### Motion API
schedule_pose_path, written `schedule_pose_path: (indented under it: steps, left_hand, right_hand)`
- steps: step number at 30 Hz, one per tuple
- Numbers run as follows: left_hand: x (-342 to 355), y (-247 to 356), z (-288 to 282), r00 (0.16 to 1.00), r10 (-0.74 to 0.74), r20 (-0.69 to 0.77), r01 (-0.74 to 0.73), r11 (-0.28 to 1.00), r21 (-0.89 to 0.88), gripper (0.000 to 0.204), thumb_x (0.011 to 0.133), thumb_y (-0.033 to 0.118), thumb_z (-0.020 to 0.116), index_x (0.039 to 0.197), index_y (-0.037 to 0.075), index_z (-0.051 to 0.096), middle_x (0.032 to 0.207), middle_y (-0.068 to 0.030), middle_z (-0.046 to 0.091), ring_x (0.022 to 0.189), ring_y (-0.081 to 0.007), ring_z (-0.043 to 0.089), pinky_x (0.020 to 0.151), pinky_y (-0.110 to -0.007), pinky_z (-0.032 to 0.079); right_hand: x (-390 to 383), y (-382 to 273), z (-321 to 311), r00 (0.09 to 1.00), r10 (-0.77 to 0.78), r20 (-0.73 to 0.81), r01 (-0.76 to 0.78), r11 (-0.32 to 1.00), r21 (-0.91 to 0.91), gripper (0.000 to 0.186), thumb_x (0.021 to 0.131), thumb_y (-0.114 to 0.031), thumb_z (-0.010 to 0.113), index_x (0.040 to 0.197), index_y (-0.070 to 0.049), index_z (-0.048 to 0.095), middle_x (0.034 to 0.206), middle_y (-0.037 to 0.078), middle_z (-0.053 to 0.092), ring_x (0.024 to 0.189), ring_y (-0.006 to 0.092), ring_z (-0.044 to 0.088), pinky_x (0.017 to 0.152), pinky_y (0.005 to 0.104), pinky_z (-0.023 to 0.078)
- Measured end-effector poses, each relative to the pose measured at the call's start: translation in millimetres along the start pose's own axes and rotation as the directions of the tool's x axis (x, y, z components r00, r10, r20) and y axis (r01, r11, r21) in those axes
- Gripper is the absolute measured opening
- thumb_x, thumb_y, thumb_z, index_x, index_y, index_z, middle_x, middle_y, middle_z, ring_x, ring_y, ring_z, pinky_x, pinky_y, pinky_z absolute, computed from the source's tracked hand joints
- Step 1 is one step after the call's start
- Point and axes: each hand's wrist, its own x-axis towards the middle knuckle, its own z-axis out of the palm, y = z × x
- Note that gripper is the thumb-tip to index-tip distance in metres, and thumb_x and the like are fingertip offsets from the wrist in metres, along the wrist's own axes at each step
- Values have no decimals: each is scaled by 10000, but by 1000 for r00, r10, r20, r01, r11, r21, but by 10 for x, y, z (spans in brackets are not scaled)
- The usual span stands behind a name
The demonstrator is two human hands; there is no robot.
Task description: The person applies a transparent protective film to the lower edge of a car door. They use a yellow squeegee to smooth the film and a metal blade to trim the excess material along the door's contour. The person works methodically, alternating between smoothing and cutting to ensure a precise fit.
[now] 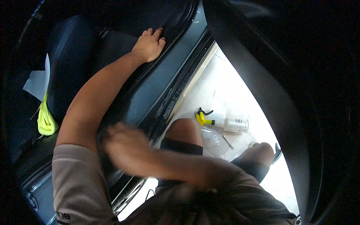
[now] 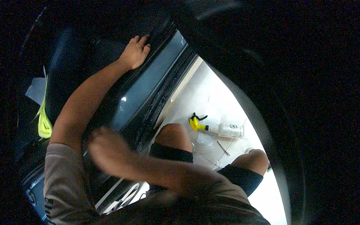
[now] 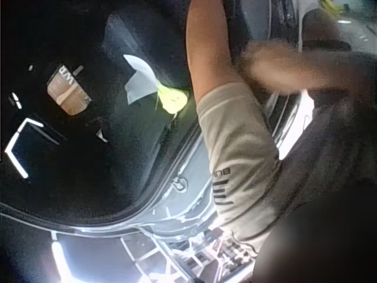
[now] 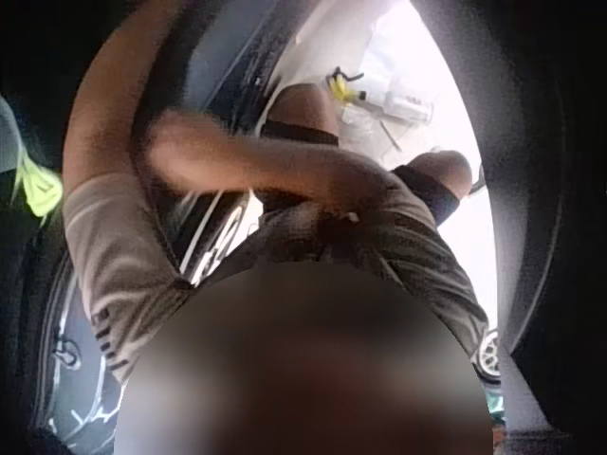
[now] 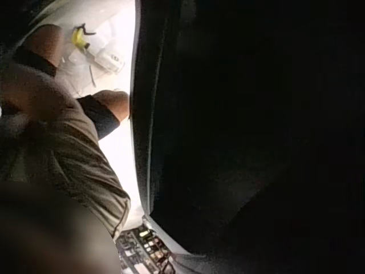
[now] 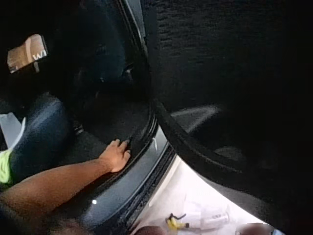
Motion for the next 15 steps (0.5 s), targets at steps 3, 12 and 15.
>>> schedule_pose_path:
  steps: [3,12,15]
  left_hand:
    - [32,-55,7,1000,-8,19,8,1000,-4,546,1001,349,344,1457,48,361,1389,-247,434,1293,-369,423,1123,-447,332]
    - [12,-51,-34,999,30,-18,-32,994,-107,540,983,327,404,1427,22,381,1392,-316,414,1327,-424,382,1125,-468,321]
    - [20,41,-31,999,-20,-50,18,999,-51,544,977,337,407,1422,24,390,1383,-308,423,1307,-428,401,1115,-468,332]
  right_hand:
    - [-94,869,-582,990,129,-61,-140,964,-225,158,710,-73,646,850,-1,648,843,194,644,822,359,651,740,466,534]
    - [109,456,10,940,333,68,-264,839,-475,230,798,-153,642,960,9,670,1068,190,587,984,300,563,781,424,523]
    - [-298,-108,-92,965,43,259,-66,995,80,327,803,-110,649,1096,35,624,1140,219,561,1028,341,547,862,433,508]
